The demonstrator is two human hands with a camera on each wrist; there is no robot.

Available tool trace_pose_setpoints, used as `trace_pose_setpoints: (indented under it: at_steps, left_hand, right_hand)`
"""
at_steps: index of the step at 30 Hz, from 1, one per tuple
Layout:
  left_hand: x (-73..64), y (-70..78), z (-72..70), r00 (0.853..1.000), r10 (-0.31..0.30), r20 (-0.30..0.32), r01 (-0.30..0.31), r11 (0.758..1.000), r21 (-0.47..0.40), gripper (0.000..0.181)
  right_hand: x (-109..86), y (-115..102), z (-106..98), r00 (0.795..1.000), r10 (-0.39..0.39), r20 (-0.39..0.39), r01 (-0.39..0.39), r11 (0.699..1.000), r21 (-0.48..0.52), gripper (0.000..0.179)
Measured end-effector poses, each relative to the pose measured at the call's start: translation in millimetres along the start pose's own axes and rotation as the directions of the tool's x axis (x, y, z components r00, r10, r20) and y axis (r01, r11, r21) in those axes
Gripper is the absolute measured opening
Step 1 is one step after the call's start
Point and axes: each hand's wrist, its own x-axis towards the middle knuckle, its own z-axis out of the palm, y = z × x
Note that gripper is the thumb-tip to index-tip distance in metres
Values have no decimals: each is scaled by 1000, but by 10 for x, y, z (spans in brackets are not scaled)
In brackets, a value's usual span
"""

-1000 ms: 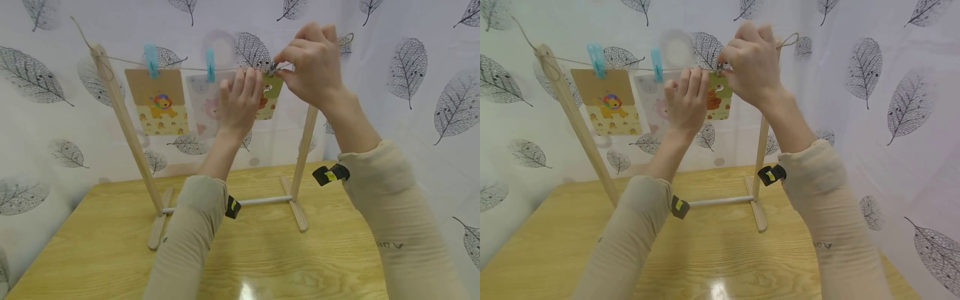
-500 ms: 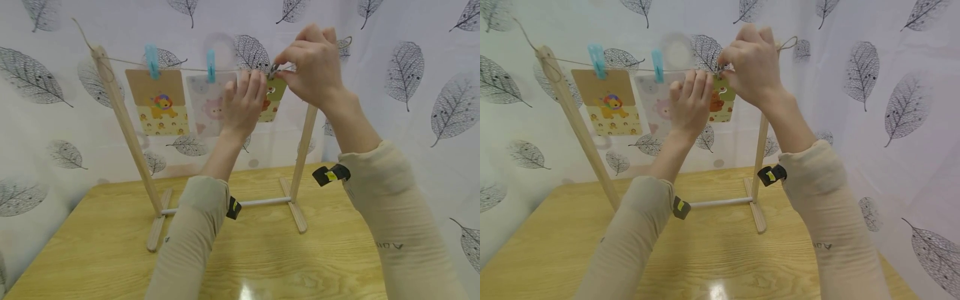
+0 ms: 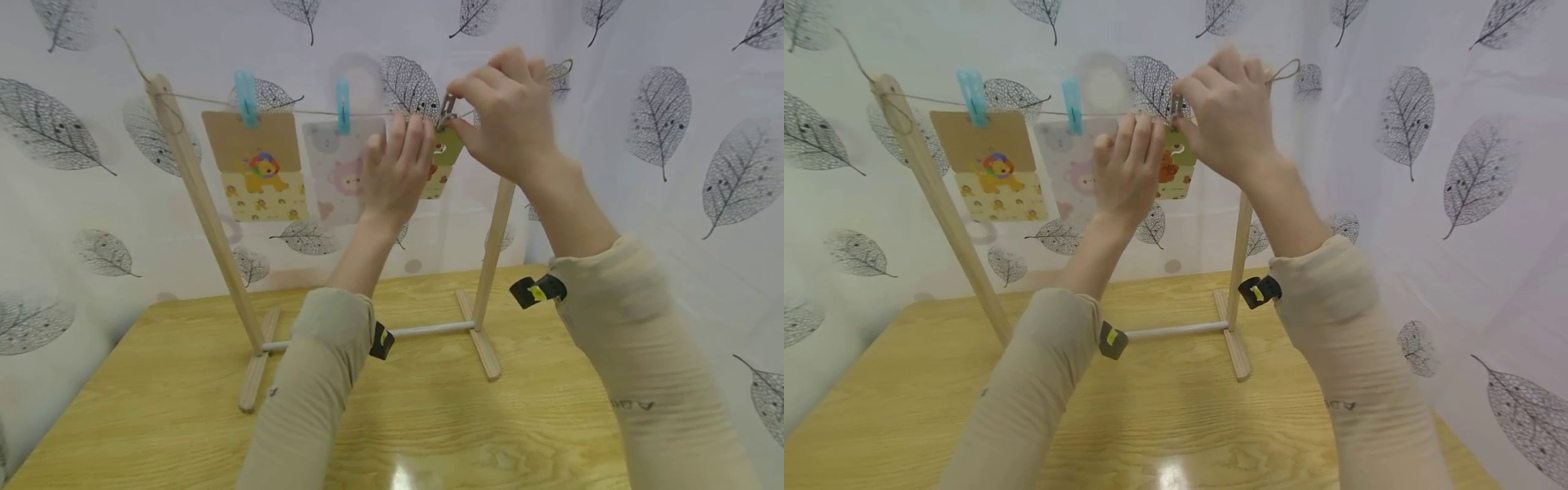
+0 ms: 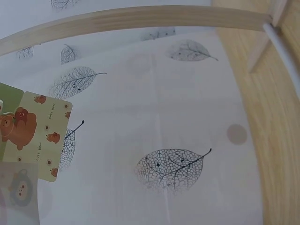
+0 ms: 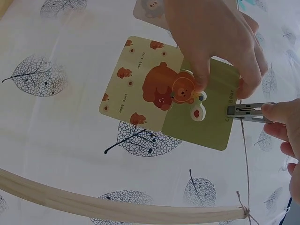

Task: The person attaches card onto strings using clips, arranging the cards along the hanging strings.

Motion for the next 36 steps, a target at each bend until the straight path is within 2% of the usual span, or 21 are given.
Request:
trace_pose_setpoints:
  at_steps: [8,14,20,23,29,36]
  left_hand:
    - [-54,35,6,999,-35,-3,34,999,-39,20]
    - [-73,40,-6,999,-41,9,41,999,-28,22]
    - [-58,47,-13,999,-49,-5,49,998,-30,22]
    - [-61,48,-27,999,-52,2,52,998,-38,23]
    - [-57,65,-73,998,-41,48,44,997,-63,28]
    - [-71,78,-100,997,-44,66,50,994,-92,25]
  right_hand:
    - [-94,20,118,999,-17,-27,16,999,-38,31]
    - [-122,10,143,999,-9,-42,7,999,-50,32]
    - [-135,20,145,998,-24,-60,20,998,-61,32]
    - [-158,29,170,995,-39,-96,34,998,-58,31]
    - [-226,54,251,979,-21,-205,23,1000,7,27]
    - [-315,72,309,963,-63,-262,67,998,10,21]
